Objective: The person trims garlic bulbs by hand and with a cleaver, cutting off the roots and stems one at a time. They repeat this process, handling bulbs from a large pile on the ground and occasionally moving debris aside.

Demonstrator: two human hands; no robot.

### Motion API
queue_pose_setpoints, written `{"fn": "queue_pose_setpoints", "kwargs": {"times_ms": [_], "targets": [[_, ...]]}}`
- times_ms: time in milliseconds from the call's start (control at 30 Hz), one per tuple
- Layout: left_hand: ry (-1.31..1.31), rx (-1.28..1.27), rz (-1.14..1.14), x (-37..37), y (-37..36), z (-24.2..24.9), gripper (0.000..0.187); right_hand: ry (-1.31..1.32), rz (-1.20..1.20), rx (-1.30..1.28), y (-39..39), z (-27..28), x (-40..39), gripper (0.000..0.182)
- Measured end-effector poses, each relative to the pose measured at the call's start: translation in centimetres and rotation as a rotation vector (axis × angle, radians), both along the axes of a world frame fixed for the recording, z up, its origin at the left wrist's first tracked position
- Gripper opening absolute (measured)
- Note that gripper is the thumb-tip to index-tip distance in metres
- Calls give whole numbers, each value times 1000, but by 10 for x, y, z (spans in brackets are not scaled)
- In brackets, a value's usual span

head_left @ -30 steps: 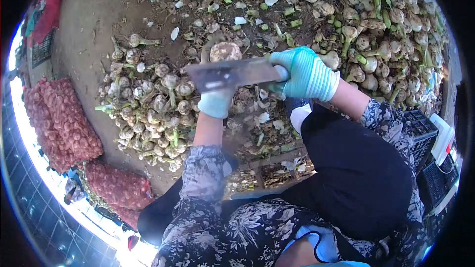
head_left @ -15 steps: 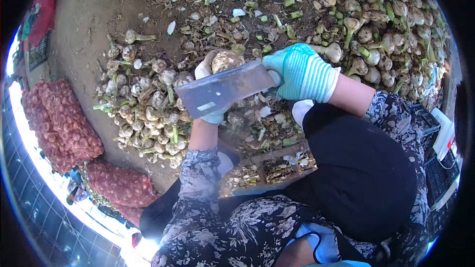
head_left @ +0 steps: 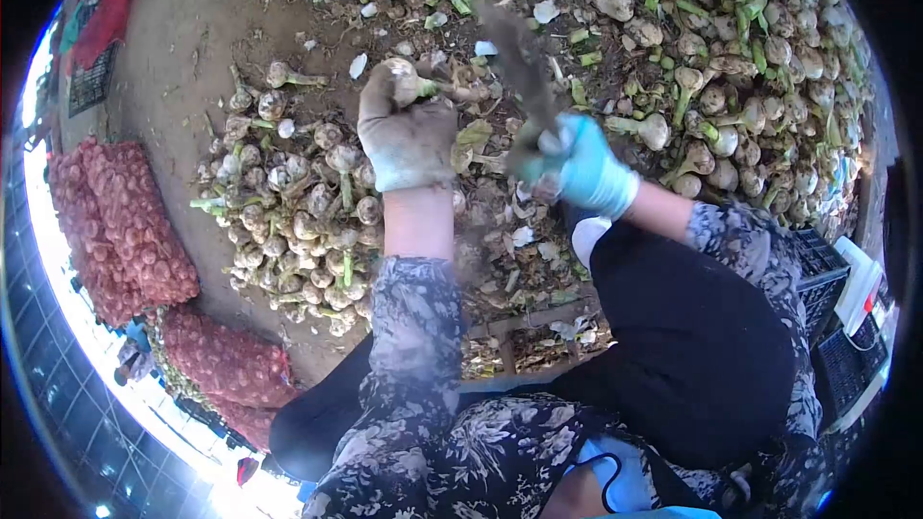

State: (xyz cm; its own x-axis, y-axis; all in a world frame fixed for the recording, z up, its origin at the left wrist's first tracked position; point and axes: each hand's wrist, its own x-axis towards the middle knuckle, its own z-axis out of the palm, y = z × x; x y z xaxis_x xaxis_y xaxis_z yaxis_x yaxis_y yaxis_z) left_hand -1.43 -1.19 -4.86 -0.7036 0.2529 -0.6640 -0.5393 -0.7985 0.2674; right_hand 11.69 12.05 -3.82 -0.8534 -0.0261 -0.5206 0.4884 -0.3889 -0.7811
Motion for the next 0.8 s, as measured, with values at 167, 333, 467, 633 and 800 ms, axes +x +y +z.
{"fn": "queue_pose_setpoints", "kwargs": {"times_ms": [167,333,467,633,800], "targets": [[-88,-131,123,7,20,5,13,28,29,235,-25,-38,-5,18],[-153,-64,90,6,8,-10,18,95,-119,256,-41,-76,-5,22],[-282,23,185,14,36,46,23,-564,-275,68,-32,-127,15,24],[487,-412,-508,53,67,59,40,431,-198,637,-28,-133,44,17],[186,-1161,-470,45,-9,30,55,-396,-237,273,5,-102,22,14]]}}
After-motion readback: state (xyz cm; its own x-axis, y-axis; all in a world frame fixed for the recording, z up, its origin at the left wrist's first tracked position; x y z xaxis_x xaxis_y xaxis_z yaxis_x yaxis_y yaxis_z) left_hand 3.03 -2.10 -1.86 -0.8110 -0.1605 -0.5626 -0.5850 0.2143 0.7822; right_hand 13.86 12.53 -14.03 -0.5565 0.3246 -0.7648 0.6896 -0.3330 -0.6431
